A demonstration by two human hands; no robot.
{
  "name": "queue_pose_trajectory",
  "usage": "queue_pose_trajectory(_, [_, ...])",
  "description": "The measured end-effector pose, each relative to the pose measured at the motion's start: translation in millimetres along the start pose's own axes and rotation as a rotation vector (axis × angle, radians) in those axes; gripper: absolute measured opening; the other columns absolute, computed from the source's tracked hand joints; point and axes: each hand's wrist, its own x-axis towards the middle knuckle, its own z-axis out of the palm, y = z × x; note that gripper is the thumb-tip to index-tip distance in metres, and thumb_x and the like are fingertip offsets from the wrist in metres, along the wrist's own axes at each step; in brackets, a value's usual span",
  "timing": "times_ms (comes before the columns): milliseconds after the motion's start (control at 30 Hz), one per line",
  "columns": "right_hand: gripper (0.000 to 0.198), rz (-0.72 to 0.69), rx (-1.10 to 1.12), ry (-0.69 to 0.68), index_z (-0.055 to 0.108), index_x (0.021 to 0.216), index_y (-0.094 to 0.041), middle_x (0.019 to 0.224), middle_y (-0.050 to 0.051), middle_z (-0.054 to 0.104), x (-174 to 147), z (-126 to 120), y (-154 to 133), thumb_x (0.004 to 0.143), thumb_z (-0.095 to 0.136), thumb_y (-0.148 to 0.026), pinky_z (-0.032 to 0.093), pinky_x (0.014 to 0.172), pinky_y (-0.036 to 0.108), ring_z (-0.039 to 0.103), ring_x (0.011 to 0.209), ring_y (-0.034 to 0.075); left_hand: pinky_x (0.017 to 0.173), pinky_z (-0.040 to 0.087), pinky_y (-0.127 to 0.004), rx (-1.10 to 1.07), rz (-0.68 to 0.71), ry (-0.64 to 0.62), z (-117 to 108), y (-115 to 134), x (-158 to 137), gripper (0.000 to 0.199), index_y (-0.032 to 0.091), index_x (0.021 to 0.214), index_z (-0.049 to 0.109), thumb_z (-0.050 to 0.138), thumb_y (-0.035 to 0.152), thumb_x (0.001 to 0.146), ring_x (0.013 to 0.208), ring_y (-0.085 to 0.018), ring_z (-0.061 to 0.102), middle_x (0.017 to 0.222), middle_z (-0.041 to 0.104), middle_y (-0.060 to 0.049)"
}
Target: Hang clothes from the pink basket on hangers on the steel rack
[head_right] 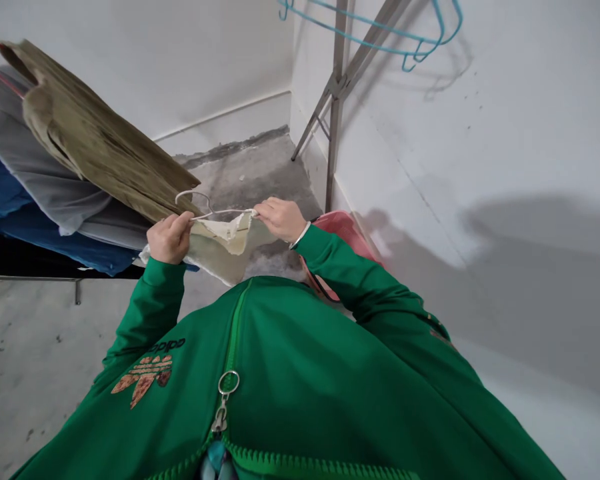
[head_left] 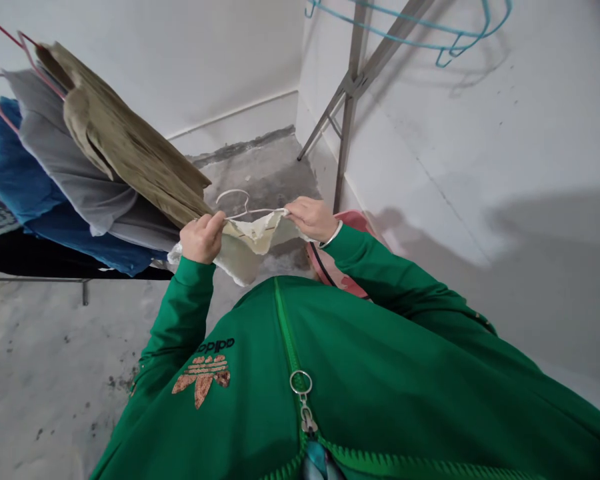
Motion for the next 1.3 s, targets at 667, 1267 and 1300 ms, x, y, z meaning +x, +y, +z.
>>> queue_pose_trajectory(667, [0.045,0.162,0.014,0.127,0.066,0.085,-0.017,0.073,0.007,0.065,-17,-52,22,0.097,0.037,-0.049,0.045,0.064,0.03,0.061,0.07,0.019,0.075,0.045,-0.031,-0.246,0.049,-0.173,41,-32,4,0.033,0.017,0.093,0.061,0.034,0.035,0.095,0.086,-0.022,0.059,0.088,0.062,-0.01])
queue_pose_trajectory(1267, [0.062,0.088,0.08,-0.148,0.068,0.089,-0.016,0.086,0.013,0.067,-31,-76,42,0.092,0.032,-0.066,0.048,0.078,0.037,0.061,0.084,0.023,0.071,0.042,-0.033,-0.113,0.056,0.073,5,-39,25,0.034,0.017,0.084,0.06,0.037,0.04,0.094,0.082,-0.023,0.057,0.08,0.059,-0.01])
queue_pose_trajectory(1300, [0.062,0.117,0.142,-0.174,0.067,0.08,-0.017,0.075,0.01,0.065,-31,-78,35,0.09,0.032,-0.068,0.048,0.071,0.034,0.06,0.074,0.021,0.071,0.043,-0.033,-0.108,0.084,0.075,3,-38,25,0.034,0.017,0.084,0.06,0.037,0.039,0.094,0.082,-0.023,0.057,0.08,0.06,-0.011])
